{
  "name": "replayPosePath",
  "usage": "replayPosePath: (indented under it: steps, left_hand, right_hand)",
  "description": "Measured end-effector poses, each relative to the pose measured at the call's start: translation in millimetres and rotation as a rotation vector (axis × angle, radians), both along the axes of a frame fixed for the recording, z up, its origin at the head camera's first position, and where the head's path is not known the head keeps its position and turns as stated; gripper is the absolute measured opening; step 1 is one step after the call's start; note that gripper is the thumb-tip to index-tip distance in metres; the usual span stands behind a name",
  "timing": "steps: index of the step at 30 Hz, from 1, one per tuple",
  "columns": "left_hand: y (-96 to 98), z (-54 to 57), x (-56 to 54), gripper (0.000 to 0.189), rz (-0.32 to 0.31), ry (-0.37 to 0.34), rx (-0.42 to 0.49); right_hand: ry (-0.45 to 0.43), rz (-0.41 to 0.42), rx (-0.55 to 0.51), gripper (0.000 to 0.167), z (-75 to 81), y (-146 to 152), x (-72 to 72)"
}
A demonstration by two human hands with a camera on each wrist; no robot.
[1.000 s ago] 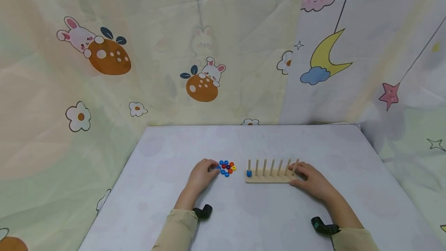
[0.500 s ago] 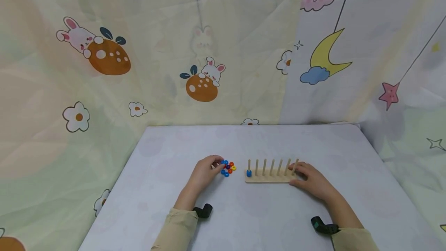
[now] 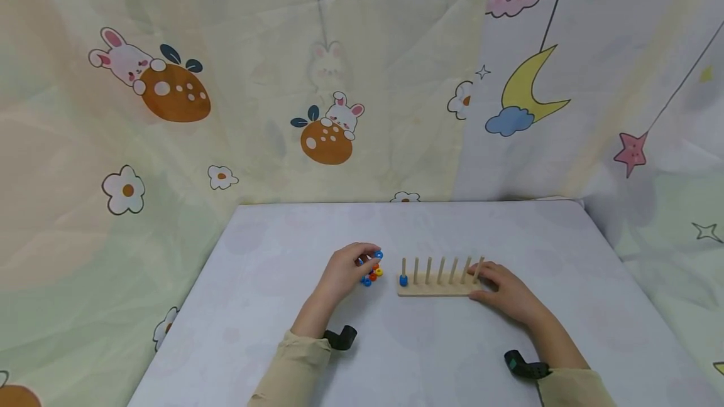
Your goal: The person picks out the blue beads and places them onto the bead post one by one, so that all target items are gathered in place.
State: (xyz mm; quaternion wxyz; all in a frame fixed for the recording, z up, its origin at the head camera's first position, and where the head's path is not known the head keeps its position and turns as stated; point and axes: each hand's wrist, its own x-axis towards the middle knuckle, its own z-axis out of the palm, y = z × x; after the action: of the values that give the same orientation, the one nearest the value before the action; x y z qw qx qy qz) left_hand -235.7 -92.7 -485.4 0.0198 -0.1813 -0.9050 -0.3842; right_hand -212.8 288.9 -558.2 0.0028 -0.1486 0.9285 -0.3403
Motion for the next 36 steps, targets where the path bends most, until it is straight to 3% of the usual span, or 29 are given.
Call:
replayPosePath:
  steps: [13, 19, 36]
  left_hand:
    - [27.9, 13.4, 4.0, 0.024, -0.097, 0.041, 0.046]
    - [36.1, 12.5, 4.8, 0.025, -0.133, 0.054, 0.035]
    - [41.0, 3.6, 6.0, 0.023, -0.126, 0.020, 0.010]
  right_hand:
    - [0.002, 0.001, 0.016, 0.052, 2.5, 0, 0.2]
    - [0.005, 0.004, 0.022, 0.051, 2.5, 0, -0.1]
    - [-0.001, 0.005, 0.012, 0.051, 1.8, 0, -0.1]
